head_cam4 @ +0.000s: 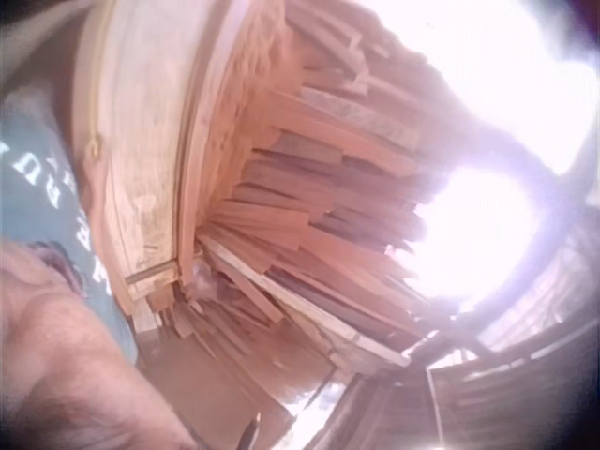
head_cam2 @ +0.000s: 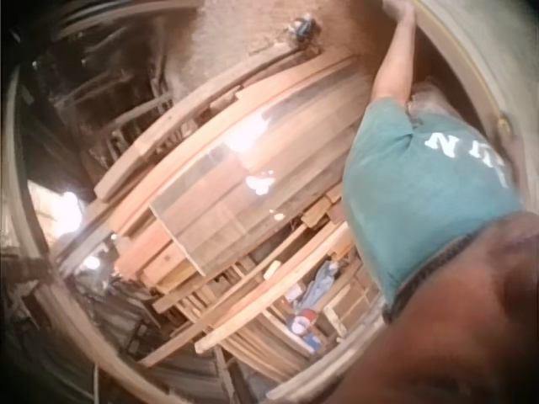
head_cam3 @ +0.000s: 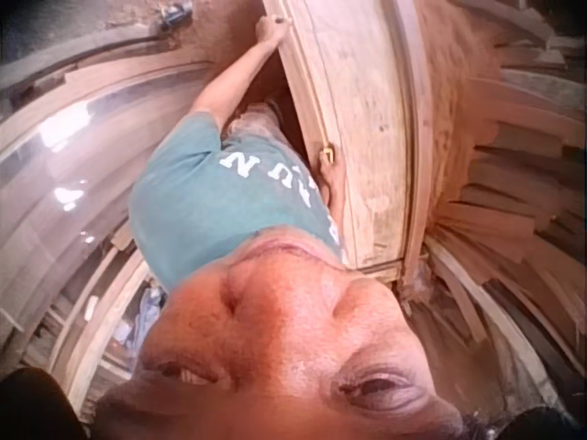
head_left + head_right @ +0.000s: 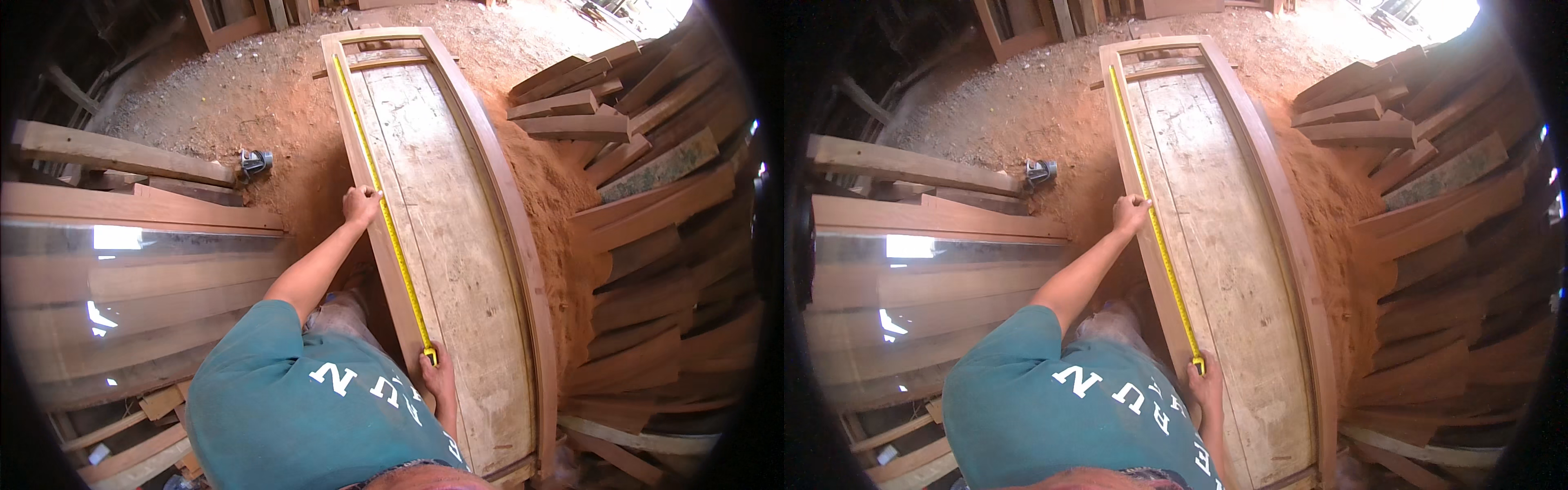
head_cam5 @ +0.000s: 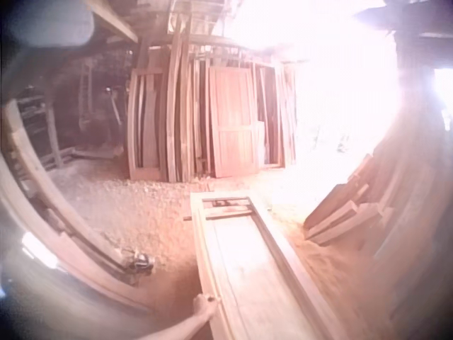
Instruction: The person uses a mallet and a wooden block to tap a wooden frame into place on a workbench. They then use a tape measure to measure the length of the frame and mark it with a pencil. The person also moves a piece of wood and places it on the workbench.
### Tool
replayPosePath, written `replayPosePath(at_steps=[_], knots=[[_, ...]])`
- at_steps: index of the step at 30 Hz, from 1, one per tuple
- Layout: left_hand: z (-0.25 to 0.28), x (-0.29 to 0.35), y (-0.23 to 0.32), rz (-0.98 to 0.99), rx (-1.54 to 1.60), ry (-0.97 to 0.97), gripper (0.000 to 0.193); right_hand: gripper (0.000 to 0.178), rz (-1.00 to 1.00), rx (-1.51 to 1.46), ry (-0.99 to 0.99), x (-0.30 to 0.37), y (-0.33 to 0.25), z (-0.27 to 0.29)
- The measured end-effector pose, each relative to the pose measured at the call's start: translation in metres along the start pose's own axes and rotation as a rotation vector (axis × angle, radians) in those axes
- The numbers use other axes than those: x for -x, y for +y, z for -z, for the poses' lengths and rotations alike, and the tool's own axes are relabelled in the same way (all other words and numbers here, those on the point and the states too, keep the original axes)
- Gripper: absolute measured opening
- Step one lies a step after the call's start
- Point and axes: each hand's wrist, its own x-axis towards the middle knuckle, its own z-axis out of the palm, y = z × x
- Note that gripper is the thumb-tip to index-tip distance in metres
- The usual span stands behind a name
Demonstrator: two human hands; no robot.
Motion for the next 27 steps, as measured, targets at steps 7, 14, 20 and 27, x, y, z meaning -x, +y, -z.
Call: replayPosePath(at_steps=[7, 14, 20, 27], knots=[[0.023, -0.076, 0.031, 0.042, -0.166, 0.031, 0.050, 0.046, -0.092, -0.012, 0.009, -0.067, -0.062, -0.032], [0.015, -0.103, 0.016, 0.111, -0.014, 0.126, 0.100, 0.044, -0.084, -0.061, 0.034, -0.086, -0.076, -0.050], [0.001, -0.117, 0.006, 0.086, 0.140, 0.093, 0.105, 0.044, -0.139, -0.078, 0.035, -0.092, -0.069, -0.060], [-0.010, -0.125, 0.001, 0.130, 0.248, 0.095, 0.103, 0.045, -0.194, -0.068, 0.032, -0.095, -0.070, -0.064]])
